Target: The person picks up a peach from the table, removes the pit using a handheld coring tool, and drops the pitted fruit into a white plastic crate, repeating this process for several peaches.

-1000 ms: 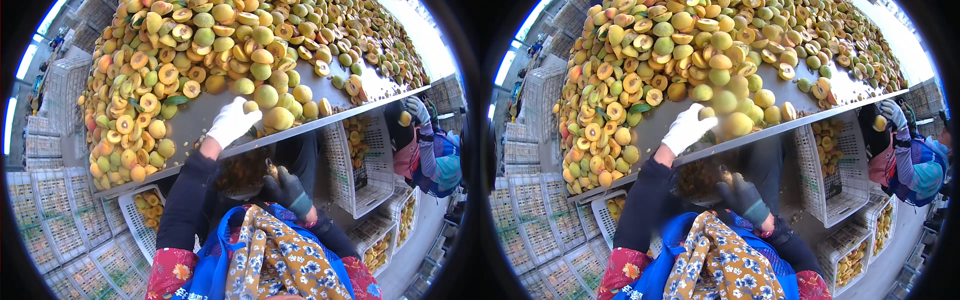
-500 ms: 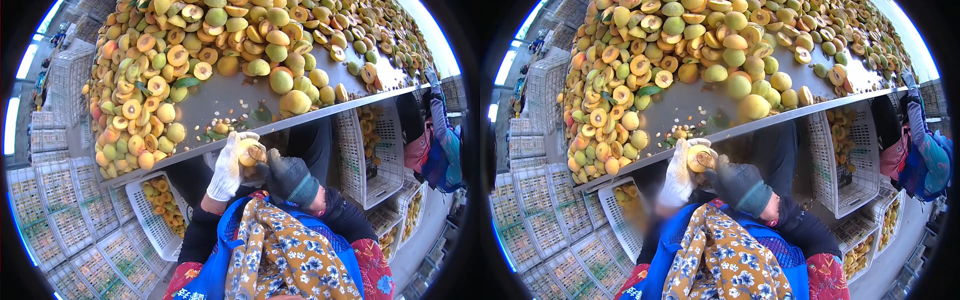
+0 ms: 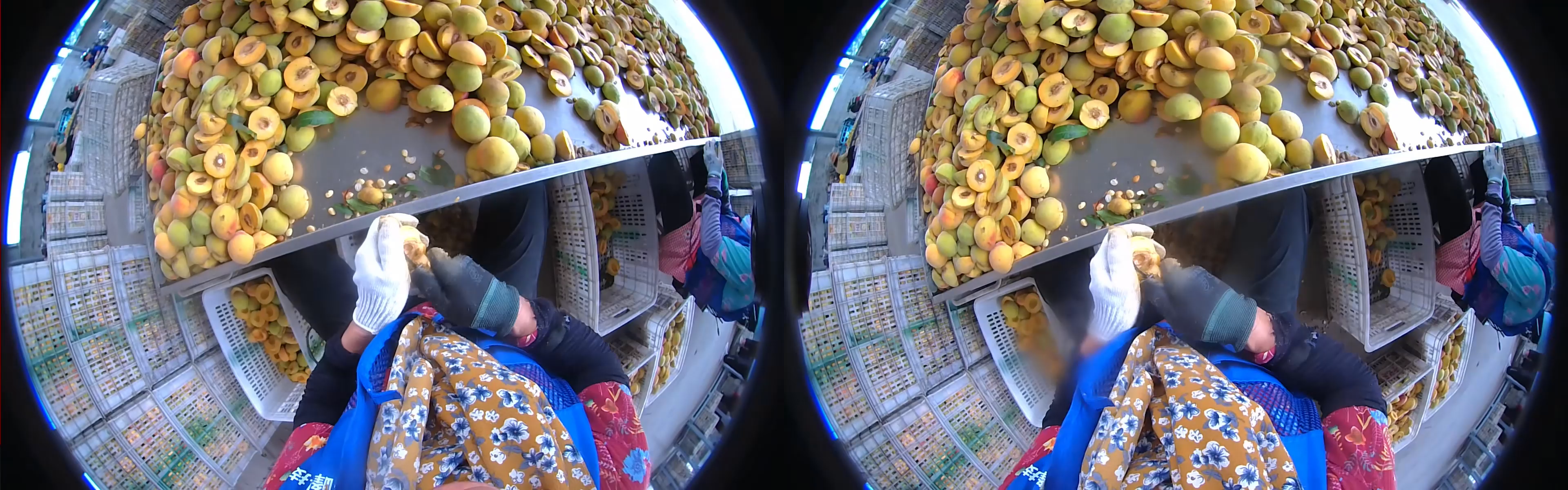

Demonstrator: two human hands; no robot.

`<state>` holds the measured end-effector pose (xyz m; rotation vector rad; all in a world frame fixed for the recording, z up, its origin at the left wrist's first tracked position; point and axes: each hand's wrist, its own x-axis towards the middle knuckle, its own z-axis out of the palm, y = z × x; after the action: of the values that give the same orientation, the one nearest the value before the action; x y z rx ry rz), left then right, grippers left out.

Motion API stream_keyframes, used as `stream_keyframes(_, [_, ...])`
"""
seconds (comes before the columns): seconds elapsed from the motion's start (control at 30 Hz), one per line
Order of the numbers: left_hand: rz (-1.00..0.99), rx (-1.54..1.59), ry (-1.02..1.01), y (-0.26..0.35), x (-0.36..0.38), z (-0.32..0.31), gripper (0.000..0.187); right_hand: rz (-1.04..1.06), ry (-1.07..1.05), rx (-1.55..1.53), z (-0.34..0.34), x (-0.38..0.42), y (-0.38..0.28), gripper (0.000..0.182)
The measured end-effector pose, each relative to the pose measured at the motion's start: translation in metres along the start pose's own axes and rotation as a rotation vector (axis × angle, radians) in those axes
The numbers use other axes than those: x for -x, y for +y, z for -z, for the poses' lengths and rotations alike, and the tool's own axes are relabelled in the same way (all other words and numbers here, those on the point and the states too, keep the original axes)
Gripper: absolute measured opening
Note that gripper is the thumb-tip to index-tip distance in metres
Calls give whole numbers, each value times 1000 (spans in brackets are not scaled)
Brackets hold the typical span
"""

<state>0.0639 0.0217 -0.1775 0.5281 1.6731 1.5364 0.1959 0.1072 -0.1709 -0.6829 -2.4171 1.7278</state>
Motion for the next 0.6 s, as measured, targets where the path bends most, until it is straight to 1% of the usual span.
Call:
stream_keyframes(0.07, [19, 0, -18, 0, 0, 2, 38, 98, -6, 30, 3, 0, 4, 29])
stream_keyframes(0.13, [77, 130, -38, -3, 0, 5, 37, 47, -67, -214, 6, -3, -4, 34])
stream_keyframes(0.17, [109, 197, -44, -5, 1, 5, 36, -67, -134, -363, 9, -3, -8, 36])
stream_keyframes(0.2, [60, 144, -22, -6, 3, 4, 36, -192, -184, -506, 13, -4, -13, 38])
stream_keyframes(0.27, [-38, 30, 21, -7, 5, 2, 37, -621, -345, -838, 22, -6, -19, 39])
stream_keyframes(0.37, [-172, -53, 20, -13, 2, -2, 45, -690, -441, -1408, 18, -1, -1, 39])
stream_keyframes(0.4, [-181, 22, -36, -15, -3, 1, 44, -655, -491, -1588, 15, 0, 8, 38])
stream_keyframes(0.5, [-144, 107, -118, -12, -3, 0, 44, -624, -513, -1774, 9, 4, 18, 38])
stream_keyframes(0.6, [-35, -60, -164, -20, -7, 5, 45, -448, -326, -972, 12, 2, -1, 38])
